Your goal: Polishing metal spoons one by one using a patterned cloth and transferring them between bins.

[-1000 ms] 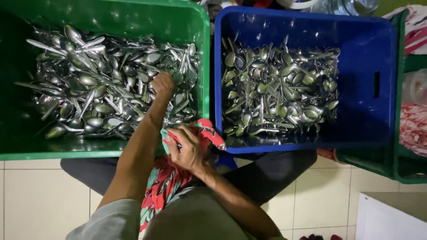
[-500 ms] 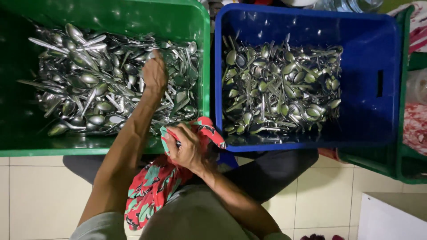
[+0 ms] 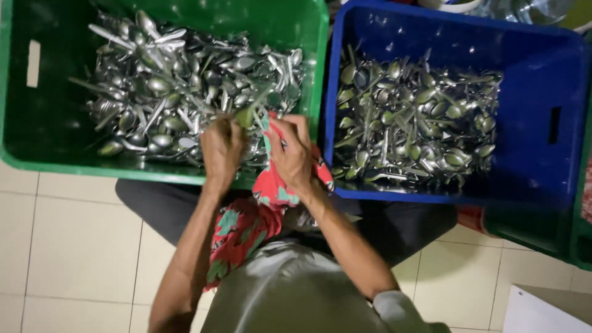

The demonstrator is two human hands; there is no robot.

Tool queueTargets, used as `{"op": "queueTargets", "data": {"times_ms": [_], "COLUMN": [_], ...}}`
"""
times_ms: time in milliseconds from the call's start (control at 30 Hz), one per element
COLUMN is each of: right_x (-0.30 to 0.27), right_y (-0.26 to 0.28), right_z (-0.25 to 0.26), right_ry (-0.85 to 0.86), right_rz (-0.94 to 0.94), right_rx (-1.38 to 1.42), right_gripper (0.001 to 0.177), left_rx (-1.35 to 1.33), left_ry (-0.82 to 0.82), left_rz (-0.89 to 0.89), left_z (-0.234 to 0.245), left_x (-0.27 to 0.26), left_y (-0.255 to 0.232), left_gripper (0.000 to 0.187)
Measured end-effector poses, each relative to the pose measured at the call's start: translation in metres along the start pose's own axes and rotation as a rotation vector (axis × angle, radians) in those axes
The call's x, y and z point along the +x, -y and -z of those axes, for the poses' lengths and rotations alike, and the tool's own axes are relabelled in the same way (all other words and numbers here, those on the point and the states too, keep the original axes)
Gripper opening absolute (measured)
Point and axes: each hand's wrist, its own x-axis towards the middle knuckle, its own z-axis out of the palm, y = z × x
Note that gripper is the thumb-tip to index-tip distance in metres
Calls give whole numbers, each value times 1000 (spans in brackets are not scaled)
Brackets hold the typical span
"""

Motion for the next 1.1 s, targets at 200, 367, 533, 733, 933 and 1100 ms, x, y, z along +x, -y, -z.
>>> {"op": "queueTargets", "data": {"times_ms": [200, 367, 533, 733, 933, 1100], "right_x": [2, 22, 3, 13, 5, 6], "right_y": [-27, -30, -54, -26, -60, -38], "right_z": [-30, -23, -37, -30, -22, -21], "right_ry": [114, 24, 75, 144, 388, 352], "right_rz": [259, 296, 319, 168, -55, -110], "right_rx": [-124, -231, -235, -108, -155, -33], "right_gripper": [11, 5, 8, 9, 11, 9], "left_rx": [-142, -203, -159, 129, 467, 417], "left_ry": [-114, -144, -151, -140, -149, -159], "left_rz": [-101, -140, -178, -308, -567, -650], "left_z": [4, 7, 13, 4, 5, 7], "left_x": [-39, -51, -54, -48, -35, -26], "left_y": [-26, -26, -21, 7, 48, 53], "left_gripper": [23, 18, 22, 18, 35, 37]}}
